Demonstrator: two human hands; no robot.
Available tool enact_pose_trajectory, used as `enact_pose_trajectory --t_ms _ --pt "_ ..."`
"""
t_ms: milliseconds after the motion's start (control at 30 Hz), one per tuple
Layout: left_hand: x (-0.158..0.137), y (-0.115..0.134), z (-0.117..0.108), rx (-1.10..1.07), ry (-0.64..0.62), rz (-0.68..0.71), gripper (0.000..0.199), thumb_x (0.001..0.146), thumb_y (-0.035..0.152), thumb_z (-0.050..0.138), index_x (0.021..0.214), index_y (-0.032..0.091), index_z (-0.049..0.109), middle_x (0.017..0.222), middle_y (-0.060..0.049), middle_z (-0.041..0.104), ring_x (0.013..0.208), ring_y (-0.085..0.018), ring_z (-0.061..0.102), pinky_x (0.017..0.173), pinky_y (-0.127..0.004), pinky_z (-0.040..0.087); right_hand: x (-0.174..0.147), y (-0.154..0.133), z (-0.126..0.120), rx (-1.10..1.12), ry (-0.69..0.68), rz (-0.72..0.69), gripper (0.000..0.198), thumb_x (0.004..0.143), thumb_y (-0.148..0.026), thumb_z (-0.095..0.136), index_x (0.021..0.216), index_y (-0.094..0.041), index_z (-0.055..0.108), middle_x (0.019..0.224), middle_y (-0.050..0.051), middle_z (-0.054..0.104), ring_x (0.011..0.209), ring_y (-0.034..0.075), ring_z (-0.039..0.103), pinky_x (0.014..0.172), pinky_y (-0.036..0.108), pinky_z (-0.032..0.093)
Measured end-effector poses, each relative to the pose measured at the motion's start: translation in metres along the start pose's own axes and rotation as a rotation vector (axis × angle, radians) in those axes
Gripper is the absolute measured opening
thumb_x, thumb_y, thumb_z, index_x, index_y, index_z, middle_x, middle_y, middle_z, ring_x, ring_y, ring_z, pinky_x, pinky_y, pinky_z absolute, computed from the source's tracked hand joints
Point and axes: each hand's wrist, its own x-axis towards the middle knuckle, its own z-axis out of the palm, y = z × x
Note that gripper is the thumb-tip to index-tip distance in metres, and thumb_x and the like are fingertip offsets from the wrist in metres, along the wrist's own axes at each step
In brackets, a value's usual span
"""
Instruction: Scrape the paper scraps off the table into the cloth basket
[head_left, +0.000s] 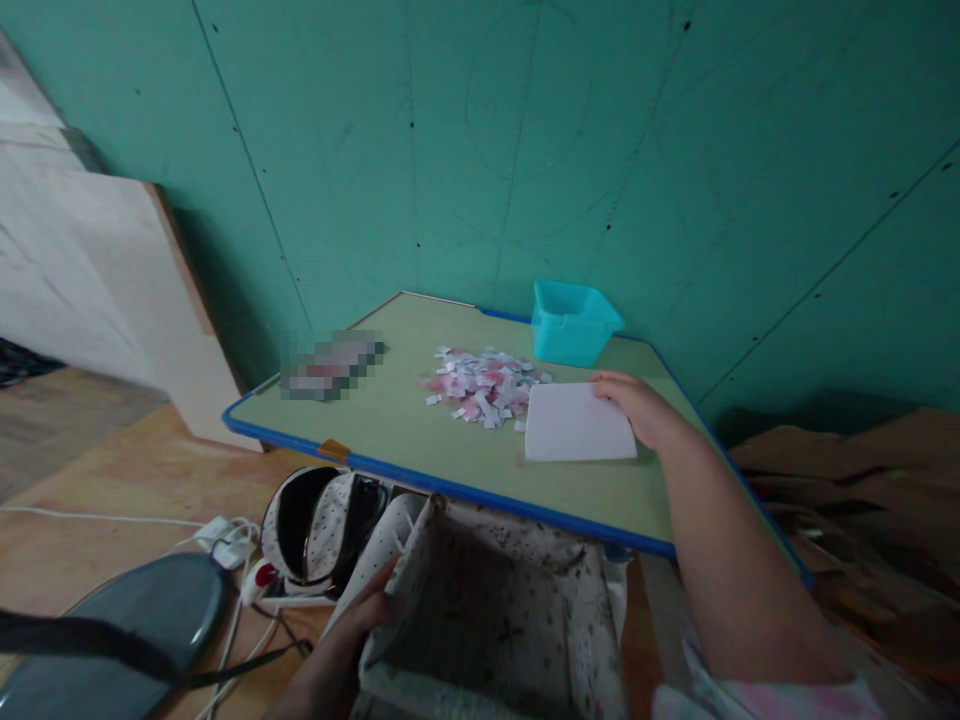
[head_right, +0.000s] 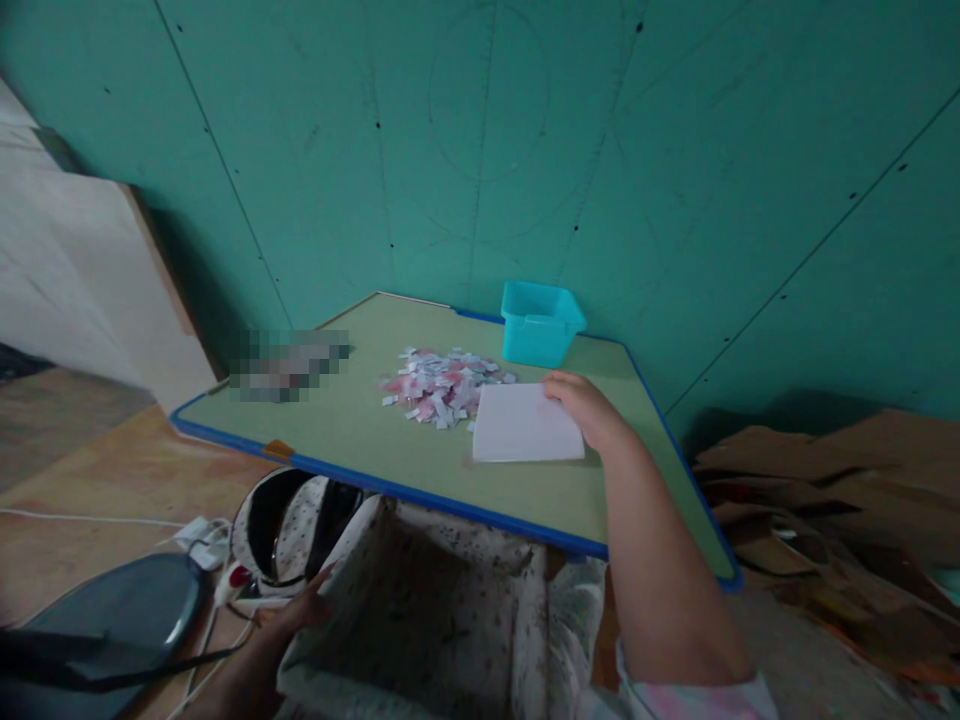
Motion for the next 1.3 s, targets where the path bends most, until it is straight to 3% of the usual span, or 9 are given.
enact_pose_trajectory --t_ms 133,300,500,667,900,1033,1200,1300 --pt "0.013 0.003 -0.009 0.023 0.018 -0.083 0.075 0.037 0.006 0.061 0.110 0.019 0.053 0.026 0.010 0.040 0.041 -0.022 0.054 0.041 -0.029 0.040 -0.006 -0.004 0.007 0.077 -0.141 -0.023 0.016 0.058 -0.022 0.055 0.073 -0.020 0.052 0.062 -0.004 0.052 0.052 0.010 0.048 0.045 0.021 0.033" --pt "0.018 0.004 -0.015 0.040 0.043 -0.099 0.075 0.036 0.006 0.061 0.110 0.019 0.053 0.038 0.005 0.057 0.051 -0.025 0.059 0.046 -0.030 0.042 -0.005 -0.005 0.006 0.155 -0.081 -0.041 0.017 0.059 -0.023 0.056 0.075 -0.020 0.052 0.062 -0.004 0.053 0.054 0.010 0.049 0.049 0.021 0.036" --pt "0.006 -0.003 -0.007 0.061 0.040 0.053 0.061 0.043 0.015 0.063 0.103 0.020 0.055 0.042 0.004 0.059 0.063 -0.026 0.061 0.052 -0.031 0.045 -0.010 -0.007 0.011 0.067 -0.213 -0.023 0.019 0.060 -0.024 0.057 0.078 -0.019 0.054 0.066 -0.003 0.055 0.055 0.010 0.050 0.048 0.020 0.035" --pt "0.005 -0.003 -0.001 0.110 0.040 0.204 0.040 0.042 0.003 0.060 0.078 0.019 0.062 0.032 0.007 0.050 0.068 -0.023 0.060 0.063 -0.028 0.046 -0.011 -0.009 0.015 0.055 -0.191 -0.066 0.019 0.061 -0.025 0.057 0.079 -0.019 0.054 0.069 -0.002 0.055 0.058 0.010 0.050 0.051 0.020 0.036" --pt "0.008 0.001 -0.009 0.180 0.082 0.246 0.029 0.047 -0.002 0.055 0.064 0.020 0.064 0.039 0.008 0.060 0.046 -0.015 0.054 0.048 -0.024 0.043 -0.013 -0.011 0.017 0.063 -0.192 -0.073 0.018 0.063 -0.024 0.058 0.080 -0.019 0.054 0.069 -0.003 0.052 0.058 0.009 0.048 0.050 0.019 0.034" --pt "0.014 0.002 -0.012 0.169 0.109 0.250 0.031 0.044 -0.006 0.056 0.058 0.020 0.063 0.039 0.008 0.061 0.055 -0.015 0.059 0.050 -0.020 0.044 -0.012 -0.010 0.016 0.060 -0.174 -0.083 0.018 0.064 -0.025 0.057 0.081 -0.019 0.053 0.069 -0.003 0.052 0.059 0.009 0.048 0.052 0.020 0.035" --pt "0.004 0.000 -0.003 0.131 0.101 0.178 0.044 0.040 -0.001 0.061 0.080 0.018 0.064 0.053 0.004 0.069 0.059 -0.021 0.063 0.053 -0.026 0.048 -0.012 -0.010 0.016 0.076 -0.201 -0.072 0.019 0.063 -0.025 0.058 0.081 -0.019 0.052 0.068 -0.003 0.052 0.058 0.009 0.048 0.051 0.021 0.034" --pt "-0.020 -0.001 0.012 -0.009 0.037 0.143 0.057 0.052 0.014 0.064 0.108 0.018 0.055 0.068 -0.001 0.072 0.077 -0.028 0.064 0.066 -0.035 0.050 -0.012 -0.011 0.015 0.053 -0.232 -0.069 0.020 0.064 -0.026 0.058 0.082 -0.019 0.052 0.069 -0.003 0.052 0.058 0.009 0.048 0.051 0.020 0.033"
